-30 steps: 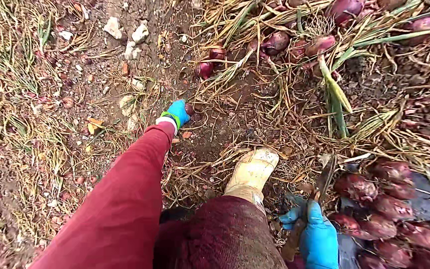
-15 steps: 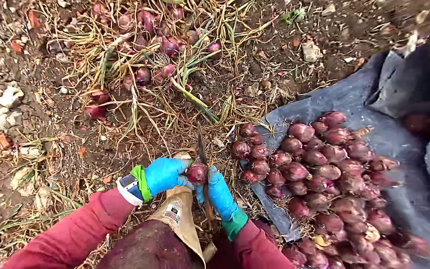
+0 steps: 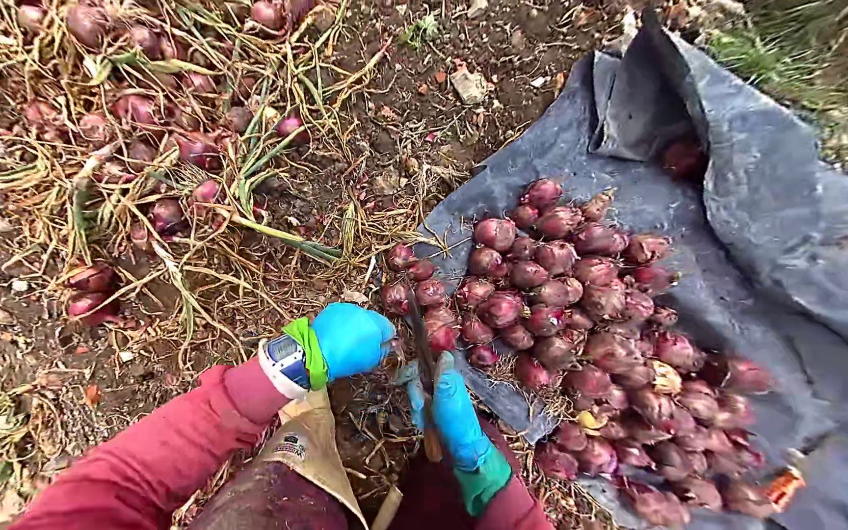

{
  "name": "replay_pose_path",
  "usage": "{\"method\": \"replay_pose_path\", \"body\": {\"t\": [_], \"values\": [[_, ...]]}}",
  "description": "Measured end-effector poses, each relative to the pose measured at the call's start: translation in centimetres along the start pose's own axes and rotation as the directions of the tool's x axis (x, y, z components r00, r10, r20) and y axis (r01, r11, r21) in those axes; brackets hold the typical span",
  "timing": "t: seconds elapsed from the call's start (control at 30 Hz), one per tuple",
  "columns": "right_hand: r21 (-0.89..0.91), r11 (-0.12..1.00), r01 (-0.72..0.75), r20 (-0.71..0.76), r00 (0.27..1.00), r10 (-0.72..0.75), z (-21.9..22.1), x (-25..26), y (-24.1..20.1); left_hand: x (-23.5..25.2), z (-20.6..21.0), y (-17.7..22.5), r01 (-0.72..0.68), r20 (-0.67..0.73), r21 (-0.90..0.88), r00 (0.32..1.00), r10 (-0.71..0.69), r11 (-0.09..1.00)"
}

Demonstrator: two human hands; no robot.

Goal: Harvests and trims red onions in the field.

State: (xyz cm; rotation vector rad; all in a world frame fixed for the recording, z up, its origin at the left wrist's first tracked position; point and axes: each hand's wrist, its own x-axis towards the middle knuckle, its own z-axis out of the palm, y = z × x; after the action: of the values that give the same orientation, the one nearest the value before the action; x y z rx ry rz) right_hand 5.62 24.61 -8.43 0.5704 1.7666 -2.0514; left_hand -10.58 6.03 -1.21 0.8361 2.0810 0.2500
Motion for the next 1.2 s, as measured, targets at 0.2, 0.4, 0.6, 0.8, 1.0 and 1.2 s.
{"method": "replay_pose_path", "body": {"t": [0.2, 0.4, 0.6, 0.8, 1.0, 1.2], "values": [[0.146, 0.989, -0.006, -0.337, 0.940, 0.056, -4.8, -2.6, -0.3, -9.3, 4.1, -8.5, 0.428, -0.182, -0.440, 0.818, -0.546, 0.789], [0.046, 0.989, -0.140, -0.139, 0.980, 0.145, 4.6, -1.8, -5.2, -28.2, 21.0, -18.7, 0.867, 0.438, -0.116, 0.482, -0.759, 0.484], [-0.129, 0.933, -0.336, -0.054, 0.942, 0.332, 10.5, 3.0, -1.3, -31.9, 23.1, -30.6, 0.702, 0.189, -0.710, 0.260, -0.947, 0.051], [-0.318, 0.927, -0.200, 0.080, 0.968, 0.237, 12.1, 7.9, -1.8, -27.3, 23.4, -44.1, 0.766, 0.158, -0.642, 0.102, -0.982, -0.024], [-0.264, 0.923, -0.281, -0.099, 0.959, 0.265, 12.6, 10.8, -4.1, -25.1, 23.1, -48.2, 0.763, 0.272, -0.626, 0.020, -0.962, -0.161], [-0.258, 0.927, -0.271, -0.039, 0.962, 0.271, 11.2, 10.5, -2.7, -27.0, 24.1, -44.9, 0.733, 0.225, -0.646, -0.084, -0.971, -0.213]]}}
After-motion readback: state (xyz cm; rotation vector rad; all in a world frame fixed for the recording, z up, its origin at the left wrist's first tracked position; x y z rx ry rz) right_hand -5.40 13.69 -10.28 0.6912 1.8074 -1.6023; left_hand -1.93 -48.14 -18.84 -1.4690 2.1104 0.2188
